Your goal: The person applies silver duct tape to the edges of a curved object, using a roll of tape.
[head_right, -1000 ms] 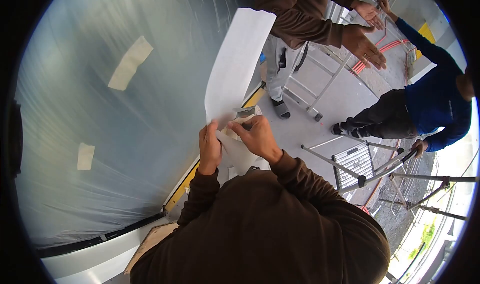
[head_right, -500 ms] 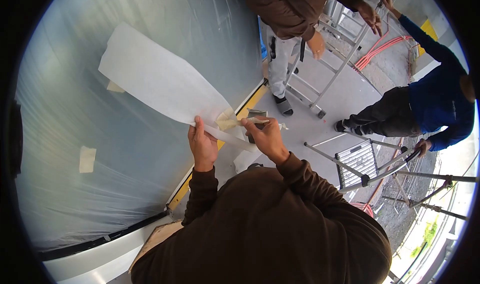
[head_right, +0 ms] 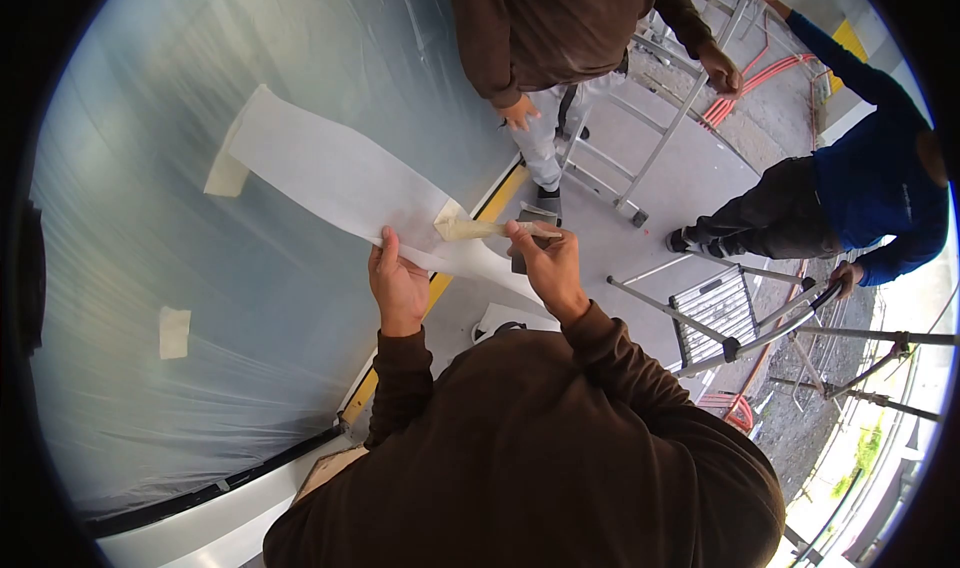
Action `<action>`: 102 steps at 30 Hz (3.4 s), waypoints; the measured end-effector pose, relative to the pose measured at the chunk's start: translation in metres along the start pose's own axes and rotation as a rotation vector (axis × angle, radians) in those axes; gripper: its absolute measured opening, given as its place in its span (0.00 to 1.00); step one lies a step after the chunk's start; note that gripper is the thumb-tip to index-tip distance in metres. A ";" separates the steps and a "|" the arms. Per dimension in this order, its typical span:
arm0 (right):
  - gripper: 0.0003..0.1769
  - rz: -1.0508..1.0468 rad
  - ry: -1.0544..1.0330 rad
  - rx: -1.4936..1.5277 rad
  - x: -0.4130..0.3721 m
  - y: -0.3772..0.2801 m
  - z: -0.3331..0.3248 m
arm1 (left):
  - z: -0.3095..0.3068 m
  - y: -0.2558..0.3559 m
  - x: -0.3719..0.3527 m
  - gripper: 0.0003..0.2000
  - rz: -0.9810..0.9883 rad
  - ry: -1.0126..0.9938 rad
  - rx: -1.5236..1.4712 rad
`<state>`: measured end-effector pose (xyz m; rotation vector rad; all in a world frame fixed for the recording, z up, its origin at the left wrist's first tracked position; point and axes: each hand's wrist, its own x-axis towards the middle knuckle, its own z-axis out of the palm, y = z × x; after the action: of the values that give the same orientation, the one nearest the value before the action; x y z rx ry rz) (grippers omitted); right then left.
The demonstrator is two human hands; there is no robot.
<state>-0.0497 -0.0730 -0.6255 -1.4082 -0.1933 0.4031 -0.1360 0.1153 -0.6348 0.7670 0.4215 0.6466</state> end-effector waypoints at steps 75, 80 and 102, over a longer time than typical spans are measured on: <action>0.27 0.303 -0.526 -1.268 -0.076 0.269 -0.266 | 0.042 0.073 -0.010 0.18 0.045 -0.047 0.060; 0.28 0.548 -0.463 -1.183 -0.090 0.233 -0.262 | 0.057 0.096 -0.018 0.18 -0.015 -0.077 -0.038; 0.25 -0.274 -0.185 -0.887 0.012 0.074 -0.064 | 0.093 0.146 -0.026 0.22 0.179 -0.205 -0.156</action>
<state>-0.0270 -0.1194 -0.7093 -2.1724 -0.7775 0.2165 -0.1578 0.1303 -0.4618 0.7183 0.1134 0.7507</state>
